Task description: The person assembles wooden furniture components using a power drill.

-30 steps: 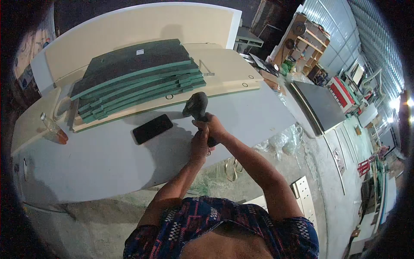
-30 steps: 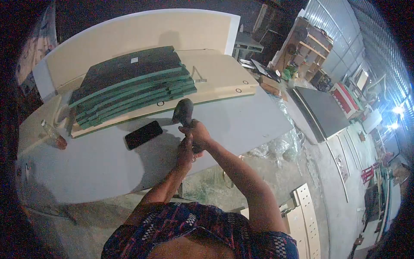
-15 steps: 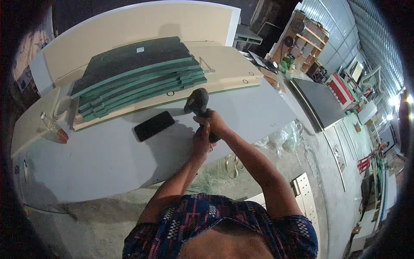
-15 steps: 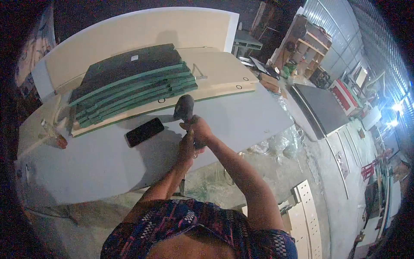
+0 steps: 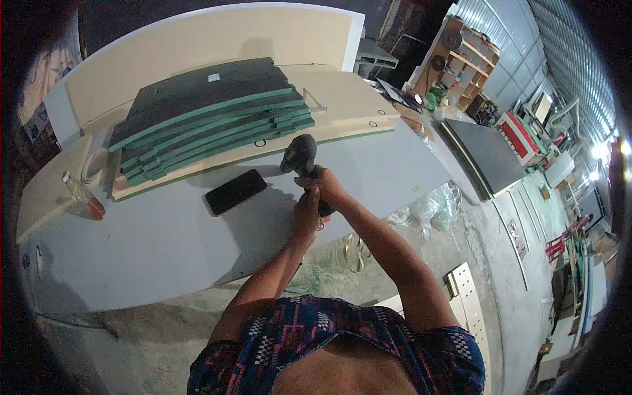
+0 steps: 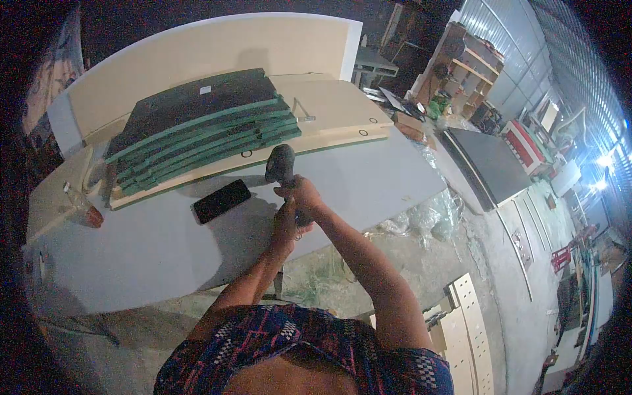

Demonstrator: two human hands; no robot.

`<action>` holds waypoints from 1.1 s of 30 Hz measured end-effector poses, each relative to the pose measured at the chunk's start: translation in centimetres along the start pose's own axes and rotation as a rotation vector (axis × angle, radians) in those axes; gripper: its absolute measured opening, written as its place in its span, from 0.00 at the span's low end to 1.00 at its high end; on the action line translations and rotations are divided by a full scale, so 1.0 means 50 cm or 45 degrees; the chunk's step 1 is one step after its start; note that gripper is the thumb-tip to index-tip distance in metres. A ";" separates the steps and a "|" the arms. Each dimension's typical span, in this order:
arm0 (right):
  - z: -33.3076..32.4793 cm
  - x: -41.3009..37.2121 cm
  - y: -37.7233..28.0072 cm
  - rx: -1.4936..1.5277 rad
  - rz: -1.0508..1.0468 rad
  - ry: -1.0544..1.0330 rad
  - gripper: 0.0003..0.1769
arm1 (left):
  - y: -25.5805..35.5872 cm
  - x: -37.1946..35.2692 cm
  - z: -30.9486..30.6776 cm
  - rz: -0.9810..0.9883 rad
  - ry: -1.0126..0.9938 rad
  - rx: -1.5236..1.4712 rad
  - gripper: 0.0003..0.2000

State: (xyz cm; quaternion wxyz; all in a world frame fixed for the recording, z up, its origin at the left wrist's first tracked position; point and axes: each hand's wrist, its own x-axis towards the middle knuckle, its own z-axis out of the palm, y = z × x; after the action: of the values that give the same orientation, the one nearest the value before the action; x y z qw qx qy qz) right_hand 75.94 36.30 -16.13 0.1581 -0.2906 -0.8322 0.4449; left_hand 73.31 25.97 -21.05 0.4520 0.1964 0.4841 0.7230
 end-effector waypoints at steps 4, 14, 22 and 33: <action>0.003 0.003 0.009 0.057 0.040 0.027 0.21 | -0.001 0.001 0.001 0.044 -0.028 -0.037 0.32; 0.008 0.012 0.024 0.008 -0.042 0.079 0.23 | 0.001 0.008 -0.003 -0.049 -0.034 -0.003 0.34; 0.008 -0.002 0.009 -0.022 0.046 0.061 0.23 | -0.003 -0.002 -0.006 -0.041 -0.046 -0.016 0.34; -0.006 -0.001 -0.001 0.014 -0.114 0.094 0.25 | 0.001 0.009 -0.001 0.038 -0.021 0.007 0.36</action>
State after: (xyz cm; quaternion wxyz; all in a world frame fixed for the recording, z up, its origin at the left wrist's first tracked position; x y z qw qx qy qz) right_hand 76.13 36.42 -15.89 0.2100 -0.2683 -0.8357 0.4308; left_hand 73.02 26.32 -21.11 0.4445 0.2109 0.4794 0.7267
